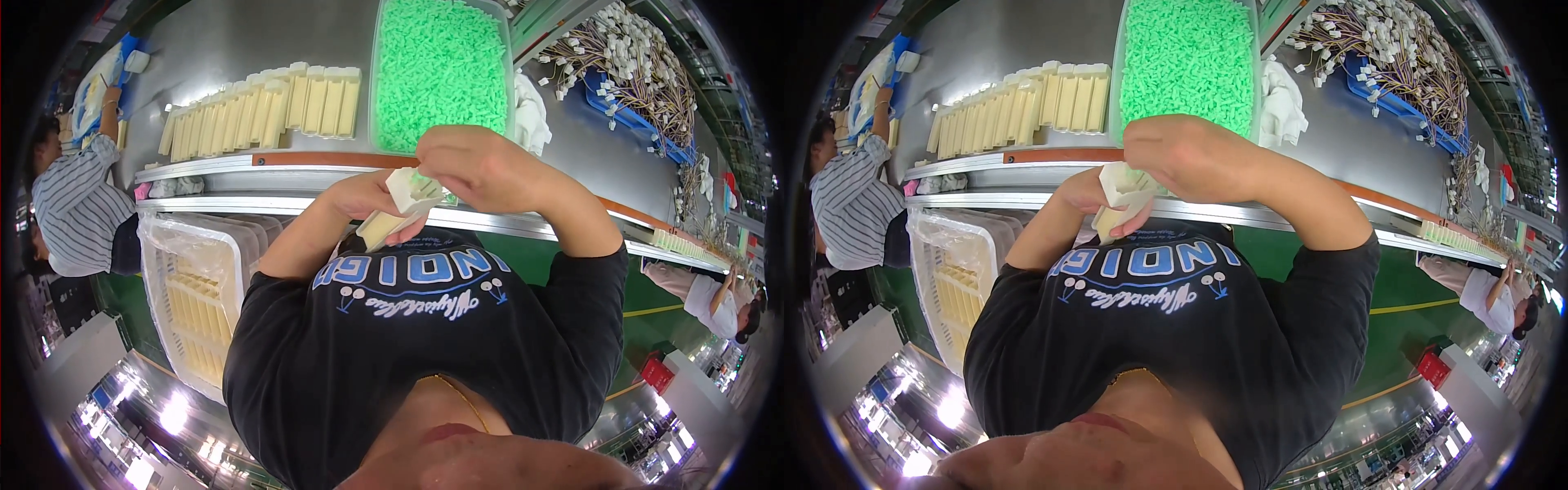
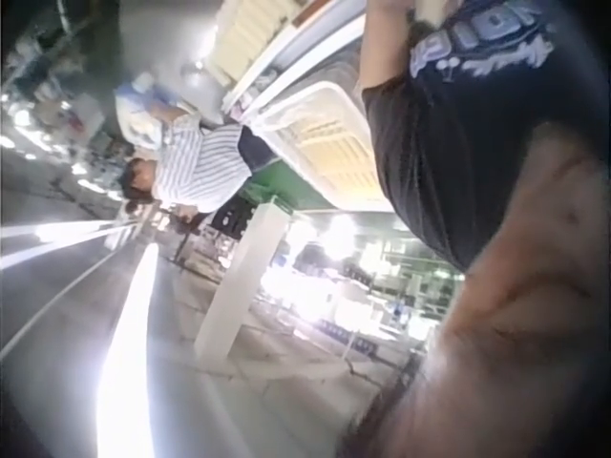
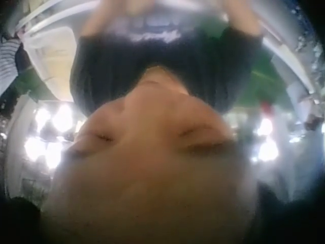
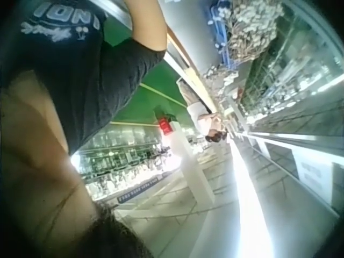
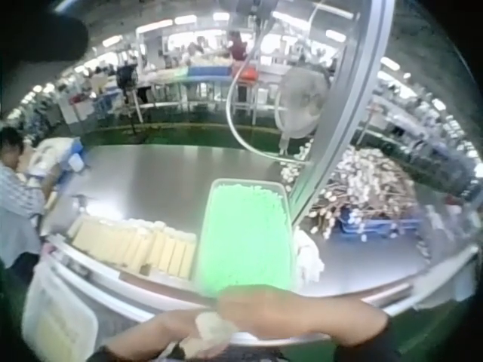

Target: The person inserts small green plastic components by hand into a white multi-slot plastic holder at an assembly station.

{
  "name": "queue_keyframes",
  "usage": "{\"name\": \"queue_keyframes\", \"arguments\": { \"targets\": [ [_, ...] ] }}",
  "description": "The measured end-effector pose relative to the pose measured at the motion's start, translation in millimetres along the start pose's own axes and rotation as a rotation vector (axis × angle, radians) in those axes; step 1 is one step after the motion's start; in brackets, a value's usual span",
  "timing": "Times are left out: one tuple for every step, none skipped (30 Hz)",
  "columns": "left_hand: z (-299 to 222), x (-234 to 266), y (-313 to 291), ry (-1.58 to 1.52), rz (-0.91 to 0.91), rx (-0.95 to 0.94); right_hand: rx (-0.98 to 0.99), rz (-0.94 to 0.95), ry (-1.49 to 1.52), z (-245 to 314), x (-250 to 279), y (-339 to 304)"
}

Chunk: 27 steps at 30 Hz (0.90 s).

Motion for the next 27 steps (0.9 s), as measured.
{"name": "queue_keyframes", "arguments": {
  "targets": [
    [2.0, 0.9, -0.5, -0.001, -0.001, -0.001, 0.000, 0.001, 0.001, 0.6, 0.3, 0.0],
    [3.3, -2.9, -0.7, -0.077, 0.028, -0.009, 0.003, 0.056, 0.012, 2.1, -2.9, 0.2],
    [4.1, -6.6, -1.0, -0.153, 0.057, -0.018, 0.007, 0.110, 0.023, 3.6, -6.3, 0.2],
    [6.0, -5.7, 0.0, -0.153, 0.059, -0.018, 0.006, 0.110, 0.021, 3.5, -4.6, 1.4],
    [5.4, -7.4, 1.4, -0.184, 0.085, -0.041, 0.022, 0.126, 0.026, 4.1, -4.3, 3.0],
    [3.9, -9.8, 2.3, -0.214, 0.110, -0.065, 0.040, 0.143, 0.031, 5.4, -4.8, 3.5],
    [1.9, -11.6, 4.1, -0.214, 0.112, -0.065, 0.040, 0.143, 0.029, 4.5, -5.5, 3.2],
    [-3.8, -11.4, 7.2, -0.199, 0.074, -0.091, 0.072, 0.055, -0.006, 5.8, -0.6, 2.3],
    [-8.3, -9.4, 9.2, -0.185, 0.036, -0.118, 0.105, -0.033, -0.040, 7.6, 4.9, 1.1],
    [-10.0, -8.3, 8.9, -0.184, 0.034, -0.121, 0.108, -0.030, -0.039, 8.3, 4.3, 0.4],
    [-8.8, -3.9, 7.8, -0.094, 0.027, -0.084, 0.092, -0.023, -0.038, 8.0, 3.7, -0.3],
    [-6.8, -0.4, 7.0, -0.006, 0.020, -0.045, 0.075, -0.015, -0.037, 6.9, 3.5, -0.6],
    [-7.1, -1.6, 7.5, -0.007, 0.021, -0.046, 0.073, -0.015, -0.037, 6.3, 4.6, -1.4],
    [-1.7, -2.7, 6.8, 0.065, 0.034, 0.025, 0.019, 0.076, 0.051, 1.1, 0.7, -0.6],
    [3.9, -2.9, 5.6, 0.138, 0.048, 0.095, -0.036, 0.166, 0.140, -3.1, -3.9, -0.3],
    [3.9, -3.4, 5.2, 0.138, 0.046, 0.093, -0.034, 0.168, 0.141, -1.9, -4.0, 0.2],
    [-2.5, -2.4, 6.8, 0.102, 0.011, 0.018, -0.082, 0.091, 0.166, -4.3, 2.4, 2.2],
    [-9.1, -1.4, 7.6, 0.066, -0.024, -0.058, -0.129, 0.014, 0.190, -7.1, 8.4, 3.0],
    [-11.1, -3.6, 8.7, 0.067, -0.021, -0.058, -0.130, 0.014, 0.188, -6.8, 7.2, 0.7],
    [-16.5, 0.3, 9.6, 0.134, -0.091, -0.074, -0.154, -0.079, 0.213, -10.6, 12.4, -3.1],
    [-21.9, 4.8, 9.9, 0.201, -0.162, -0.089, -0.177, -0.172, 0.238, -14.4, 17.0, -7.3],
    [-23.6, 2.3, 10.2, 0.201, -0.162, -0.091, -0.176, -0.170, 0.238, -13.0, 12.9, -9.9],
    [-27.1, 2.9, 10.0, 0.245, -0.187, -0.108, -0.212, -0.213, 0.246, -15.1, 11.6, -12.5],
    [-29.9, 4.3, 9.2, 0.289, -0.213, -0.125, -0.249, -0.256, 0.254, -18.7, 9.9, -14.8],
    [-29.7, 4.2, 10.5, 0.288, -0.211, -0.125, -0.249, -0.257, 0.253, -21.5, 4.2, -17.0],
    [-31.9, 9.1, 10.6, 0.333, -0.260, -0.140, -0.268, -0.309, 0.261, -27.2, 1.3, -20.7],
    [-34.3, 13.8, 10.4, 0.378, -0.310, -0.156, -0.287, -0.361, 0.270, -32.4, -0.6, -24.0]
  ]
}}
Point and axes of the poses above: each hand's wrist, its own y-axis towards the middle knuckle, its own x-axis out of the back of the hand, z = x × y, the point moved 9 cm from there along y, towards the middle knuckle, and after that the axes turned 15 degrees about -x, right-handed, at the moved point
